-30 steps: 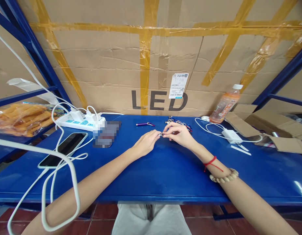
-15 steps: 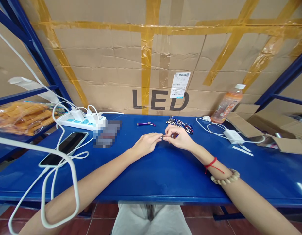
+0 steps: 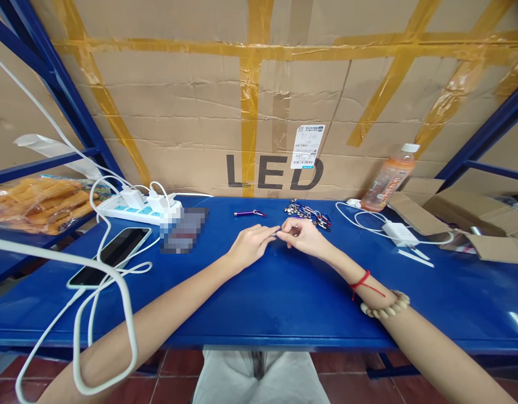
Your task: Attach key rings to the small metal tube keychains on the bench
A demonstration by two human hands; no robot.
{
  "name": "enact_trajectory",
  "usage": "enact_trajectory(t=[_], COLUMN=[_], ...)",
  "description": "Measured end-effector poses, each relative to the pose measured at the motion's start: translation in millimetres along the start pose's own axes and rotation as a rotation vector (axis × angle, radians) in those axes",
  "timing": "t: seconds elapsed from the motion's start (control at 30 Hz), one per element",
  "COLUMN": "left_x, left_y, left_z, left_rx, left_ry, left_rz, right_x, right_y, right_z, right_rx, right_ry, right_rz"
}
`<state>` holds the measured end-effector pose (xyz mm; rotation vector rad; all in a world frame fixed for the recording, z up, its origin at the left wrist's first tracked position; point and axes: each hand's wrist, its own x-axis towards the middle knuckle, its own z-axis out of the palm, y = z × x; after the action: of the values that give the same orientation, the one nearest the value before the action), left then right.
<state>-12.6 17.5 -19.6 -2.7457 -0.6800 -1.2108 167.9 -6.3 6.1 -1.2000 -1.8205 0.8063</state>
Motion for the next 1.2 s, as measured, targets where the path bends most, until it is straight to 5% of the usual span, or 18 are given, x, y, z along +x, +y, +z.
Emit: enact_trajectory(t=[0.33, 0.6, 1.2], left_x=[5.9, 8.3, 7.6], left_y=[8.4, 7.9, 9.9], left_z=[-5.3, -4.6, -7.8], left_rx=[-0.045, -0.157, -0.132], left_ry=[-0.064, -0.072, -0.182], left_rz=[-0.206, -0.335, -0.160], right_x=[1.7, 4.9, 3.8], right_y=[-5.2, -0.8, -0.9], right_z=[-3.9, -13.8, -10.2], right_rx=[-0.022, -0.090, 0.135], right_ry=[0.011, 0.099, 0.033], right_rz=[0.051, -0.200, -0.207])
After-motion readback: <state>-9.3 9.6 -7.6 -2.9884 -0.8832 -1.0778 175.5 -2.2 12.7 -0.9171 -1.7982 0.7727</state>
